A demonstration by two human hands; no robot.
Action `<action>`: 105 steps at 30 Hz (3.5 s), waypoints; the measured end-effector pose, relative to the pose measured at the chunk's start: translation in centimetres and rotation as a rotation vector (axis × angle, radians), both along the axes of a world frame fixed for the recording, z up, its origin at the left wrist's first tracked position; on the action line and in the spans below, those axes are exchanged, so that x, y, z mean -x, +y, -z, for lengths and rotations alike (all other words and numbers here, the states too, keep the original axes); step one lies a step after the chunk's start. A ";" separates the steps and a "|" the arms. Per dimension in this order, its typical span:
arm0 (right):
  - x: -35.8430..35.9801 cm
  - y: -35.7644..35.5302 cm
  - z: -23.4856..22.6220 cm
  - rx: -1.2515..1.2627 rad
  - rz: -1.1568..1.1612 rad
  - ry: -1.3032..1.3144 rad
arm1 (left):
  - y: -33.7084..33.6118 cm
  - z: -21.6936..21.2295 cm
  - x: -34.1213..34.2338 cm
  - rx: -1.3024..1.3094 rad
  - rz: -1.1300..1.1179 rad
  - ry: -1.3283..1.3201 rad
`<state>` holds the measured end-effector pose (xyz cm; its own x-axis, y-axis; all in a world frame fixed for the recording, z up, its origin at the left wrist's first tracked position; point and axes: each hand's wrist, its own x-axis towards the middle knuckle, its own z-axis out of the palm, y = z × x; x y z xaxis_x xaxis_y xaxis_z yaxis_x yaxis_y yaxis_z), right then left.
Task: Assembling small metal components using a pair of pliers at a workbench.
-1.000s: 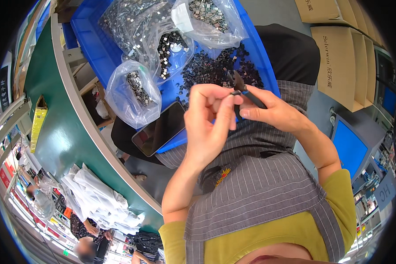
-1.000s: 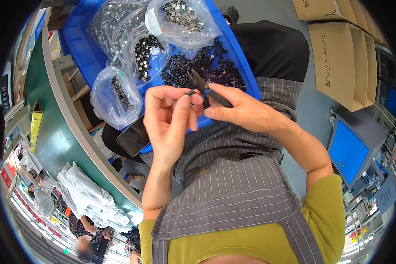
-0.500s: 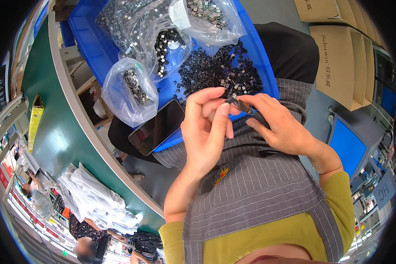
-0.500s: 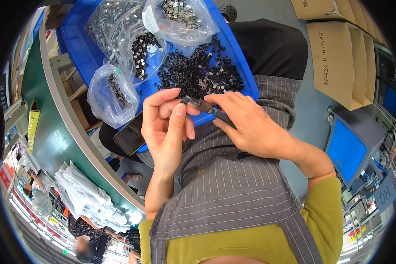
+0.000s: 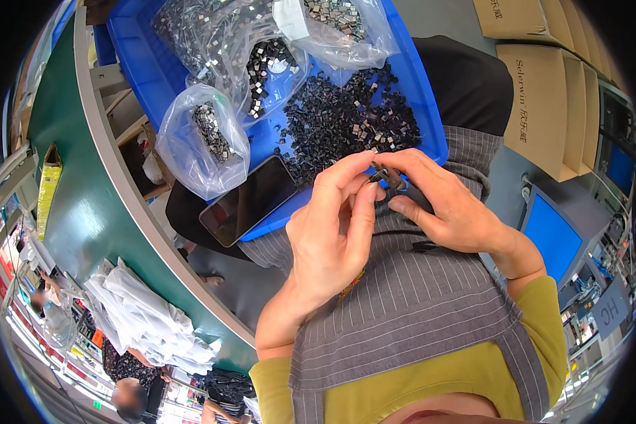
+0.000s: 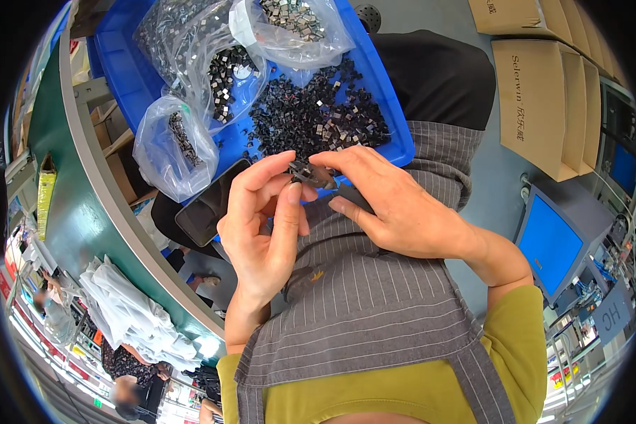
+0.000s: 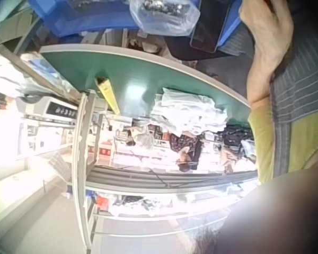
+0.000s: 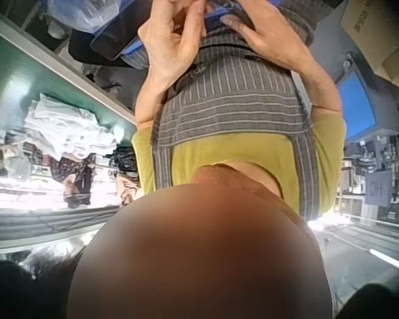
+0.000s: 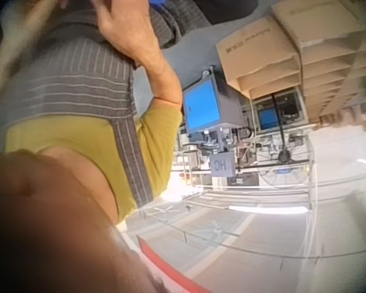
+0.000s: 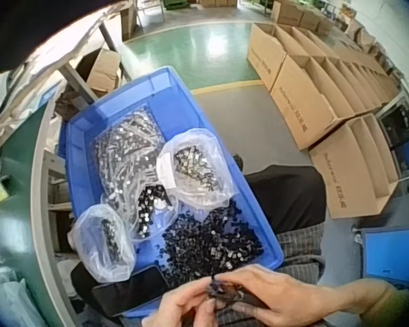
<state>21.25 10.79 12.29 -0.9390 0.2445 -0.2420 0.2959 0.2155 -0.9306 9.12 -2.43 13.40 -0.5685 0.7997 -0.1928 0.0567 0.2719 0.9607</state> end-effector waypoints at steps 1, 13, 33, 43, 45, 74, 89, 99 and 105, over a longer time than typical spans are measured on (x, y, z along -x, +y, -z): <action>0.0 0.0 0.0 0.000 0.000 -0.001 | 0.0 0.0 0.0 0.000 0.000 -0.001; 0.0 -0.4 -0.1 0.009 0.014 -0.034 | -0.2 -0.1 -0.2 0.027 -0.016 0.020; -0.5 -1.3 0.2 0.167 0.053 -0.167 | 1.1 -0.2 2.8 0.067 0.180 -0.544; -1.4 -0.6 1.5 0.790 0.043 -0.527 | 0.2 3.9 1.4 0.102 0.116 -0.678; -1.5 -0.8 1.3 0.580 0.031 -0.372 | -0.1 3.7 1.3 0.083 0.117 -0.688; -1.4 -0.7 -0.3 0.144 -0.038 -0.012 | -1.1 2.8 0.9 -0.349 -0.058 -0.763; -1.0 -0.1 -0.6 0.202 -0.117 -0.091 | -1.2 2.9 1.2 -0.348 -0.003 -0.762; -0.9 0.7 -0.9 0.345 -0.238 -0.211 | -1.2 2.4 1.2 -0.241 0.009 -0.780; -1.4 0.5 -0.3 0.295 -0.234 -0.185 | -1.1 2.1 1.4 -0.137 0.038 -0.747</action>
